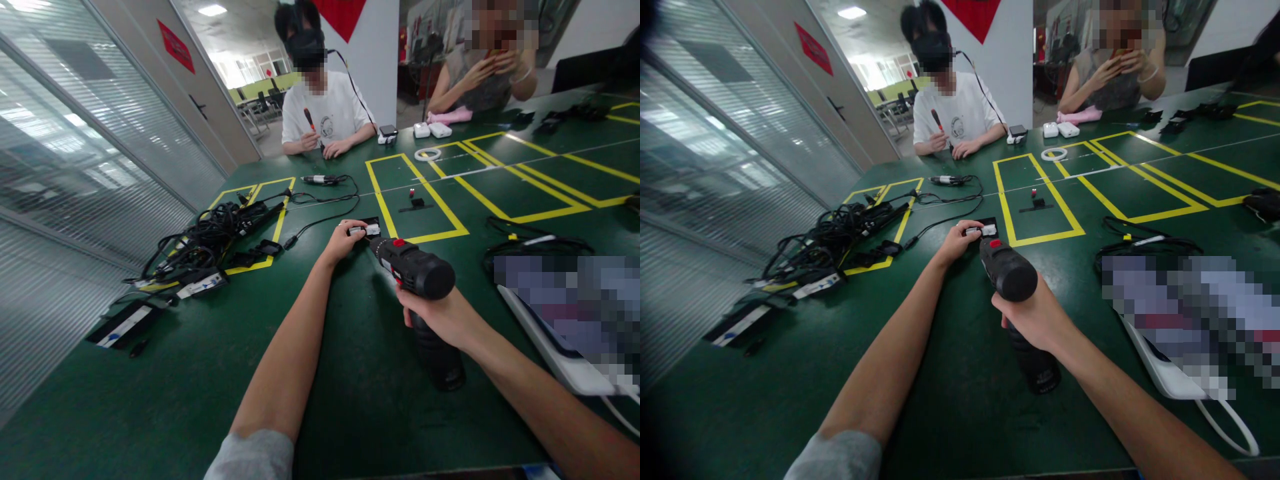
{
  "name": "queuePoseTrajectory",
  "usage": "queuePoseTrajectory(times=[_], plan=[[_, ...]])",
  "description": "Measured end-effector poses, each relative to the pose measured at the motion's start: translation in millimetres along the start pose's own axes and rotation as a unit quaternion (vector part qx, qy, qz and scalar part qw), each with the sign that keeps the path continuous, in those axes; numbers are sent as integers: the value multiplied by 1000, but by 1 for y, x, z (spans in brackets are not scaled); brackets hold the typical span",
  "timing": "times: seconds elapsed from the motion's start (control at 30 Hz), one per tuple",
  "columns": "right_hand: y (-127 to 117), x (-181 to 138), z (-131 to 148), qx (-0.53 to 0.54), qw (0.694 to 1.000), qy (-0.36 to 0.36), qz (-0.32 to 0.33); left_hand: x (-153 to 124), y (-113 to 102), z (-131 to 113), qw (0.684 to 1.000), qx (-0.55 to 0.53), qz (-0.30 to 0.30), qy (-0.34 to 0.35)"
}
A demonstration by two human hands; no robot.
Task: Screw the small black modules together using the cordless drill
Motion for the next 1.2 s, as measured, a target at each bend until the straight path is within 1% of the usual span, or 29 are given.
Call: queuePoseTrajectory(times=[0.17, 0.43, 0.63, 0.83, 1.03, 1.2], plan=[[-1, 0, -1, -11, 1000, 5, 3, 0, 0, 0, 1000, -7, 0, 4], [-1, 0, -2, 1, 1000, 8, 4, 0, 0, -1, 1000, -6, 3, -1], [-2, -1, 3, 14, 1000, 4, 8, 0, 0, -2, 1000, -3, 2, -1], [-3, -3, 5, 16, 1000, 1, 8, 0, 0, -3, 1000, 12, 5, -17], [-1, -2, 2, 2, 1000, 10, 1, -2, 0, -7, 1000, 17, 2, 5], [0, -2, 1, 4, 1000, 5, -2, -2, 1, -8, 1000, 15, -1, -4]])
Point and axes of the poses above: each hand's wrist, its own x-axis towards the middle knuckle, its own y-axis out of the palm, z = x × y, the point moved 1 cm from there along x, towards the middle knuckle, and after that the axes turned 4 degrees about -x, right-handed, at the moved point
